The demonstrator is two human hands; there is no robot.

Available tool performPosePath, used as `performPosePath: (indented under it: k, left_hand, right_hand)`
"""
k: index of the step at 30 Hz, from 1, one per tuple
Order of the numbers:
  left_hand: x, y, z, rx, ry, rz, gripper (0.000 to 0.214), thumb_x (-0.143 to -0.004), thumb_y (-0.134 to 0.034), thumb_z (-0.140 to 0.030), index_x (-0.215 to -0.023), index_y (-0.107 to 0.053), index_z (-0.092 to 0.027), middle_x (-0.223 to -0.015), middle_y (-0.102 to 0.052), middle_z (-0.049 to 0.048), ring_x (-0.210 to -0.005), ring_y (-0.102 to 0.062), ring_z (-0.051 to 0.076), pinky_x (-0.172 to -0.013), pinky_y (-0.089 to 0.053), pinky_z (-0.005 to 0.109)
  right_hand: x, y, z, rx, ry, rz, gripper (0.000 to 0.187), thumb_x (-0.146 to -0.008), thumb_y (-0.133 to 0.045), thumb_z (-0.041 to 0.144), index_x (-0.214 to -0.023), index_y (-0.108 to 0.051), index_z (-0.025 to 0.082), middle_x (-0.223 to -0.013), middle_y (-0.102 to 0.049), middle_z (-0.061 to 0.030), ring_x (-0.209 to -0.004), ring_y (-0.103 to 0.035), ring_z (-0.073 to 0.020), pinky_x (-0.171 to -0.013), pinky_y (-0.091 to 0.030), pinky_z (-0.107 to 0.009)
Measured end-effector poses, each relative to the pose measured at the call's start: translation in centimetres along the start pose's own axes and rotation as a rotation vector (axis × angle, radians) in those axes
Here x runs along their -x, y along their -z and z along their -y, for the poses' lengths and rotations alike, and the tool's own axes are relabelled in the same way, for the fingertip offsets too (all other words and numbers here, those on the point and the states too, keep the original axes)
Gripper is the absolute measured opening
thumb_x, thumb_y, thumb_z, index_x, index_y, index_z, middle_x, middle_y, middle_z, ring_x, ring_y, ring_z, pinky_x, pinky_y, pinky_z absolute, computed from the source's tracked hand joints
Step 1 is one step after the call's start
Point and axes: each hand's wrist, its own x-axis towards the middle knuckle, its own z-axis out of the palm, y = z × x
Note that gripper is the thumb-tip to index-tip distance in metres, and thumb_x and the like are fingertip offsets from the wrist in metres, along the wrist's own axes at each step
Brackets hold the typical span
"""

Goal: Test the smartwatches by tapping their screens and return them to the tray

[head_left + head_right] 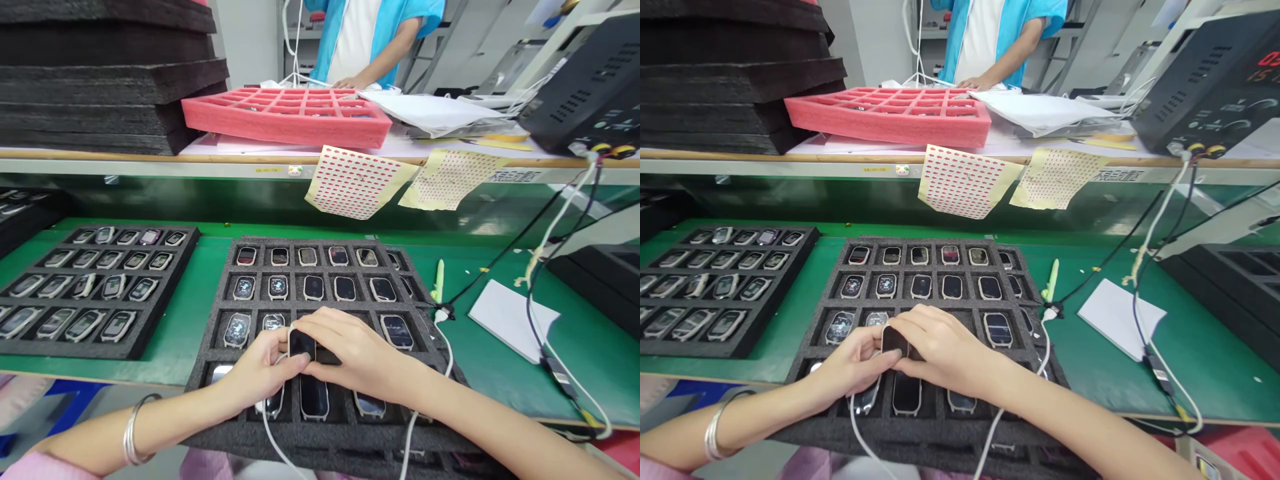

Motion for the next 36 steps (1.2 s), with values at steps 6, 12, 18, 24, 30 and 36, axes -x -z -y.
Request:
performPosePath:
  k: [6,12,18,24,30,36]
  left_hand:
    - [0.3,0.3,0.4,-0.002,-0.028,0.034,0.028,-0.08,-0.067,-0.037,-0.096,-0.066,-0.014,-0.09,-0.067,0.0057,-0.09,-0.059,0.022,-0.086,-0.042,0.033]
    - [0.2,0.4,0.6,-0.063,-0.024,0.052,0.033,-0.082,-0.064,-0.04,-0.102,-0.064,-0.013,-0.09,-0.065,0.0065,-0.09,-0.058,0.023,-0.087,-0.043,0.035]
    - [0.1,0.6,1.0,-0.09,-0.032,0.051,0.034,-0.082,-0.063,-0.042,-0.102,-0.063,-0.015,-0.092,-0.065,0.0058,-0.09,-0.057,0.022,-0.086,-0.042,0.034]
    - [0.1,0.7,1.0,-0.157,-0.062,0.064,0.028,-0.086,-0.059,-0.034,-0.106,-0.062,-0.014,-0.095,-0.063,0.0065,-0.092,-0.055,0.023,-0.087,-0.041,0.034]
    - [0.6,0.5,0.7,-0.277,-0.059,0.089,0.034,-0.089,-0.053,-0.032,-0.12,-0.052,-0.018,-0.103,-0.059,0.0061,-0.09,-0.052,0.02,-0.085,-0.041,0.032]
    - [1.5,0.3,0.2,-0.363,0.129,0.178,0.039,-0.083,-0.062,-0.033,-0.115,-0.043,-0.021,-0.09,-0.049,-0.0014,-0.054,-0.034,0.007,-0.05,-0.03,0.021]
  right_hand:
    - [0.2,-0.4,-0.2,-0.109,-0.033,-0.036,0.031,-0.086,-0.064,0.023,-0.114,-0.056,0.013,-0.099,-0.065,-0.0106,-0.091,-0.059,-0.0217,-0.081,-0.052,-0.035]
    - [0.7,-0.7,-0.2,-0.127,-0.062,-0.046,0.039,-0.085,-0.065,0.024,-0.121,-0.053,0.013,-0.107,-0.063,-0.0126,-0.1,-0.058,-0.0234,-0.088,-0.051,-0.04]
    - [0.6,-0.8,-0.2,-0.123,-0.056,-0.057,0.037,-0.085,-0.064,0.024,-0.119,-0.053,0.013,-0.106,-0.063,-0.0132,-0.099,-0.058,-0.0247,-0.088,-0.051,-0.042]
    - [0.6,-0.9,-0.1,-0.167,-0.085,-0.039,0.033,-0.087,-0.062,0.023,-0.117,-0.054,0.012,-0.101,-0.062,-0.0124,-0.094,-0.057,-0.0233,-0.082,-0.052,-0.038]
    - [0.6,-0.5,0.1,-0.197,-0.117,-0.029,0.036,-0.084,-0.064,0.018,-0.119,-0.055,0.012,-0.109,-0.057,-0.0121,-0.101,-0.053,-0.0229,-0.088,-0.048,-0.037]
    - [2.6,3.4,-1.3,-0.249,-0.253,-0.035,0.044,-0.078,-0.073,0.024,-0.119,-0.057,0.017,-0.11,-0.052,-0.0077,-0.104,-0.053,-0.0201,-0.092,-0.044,-0.032]
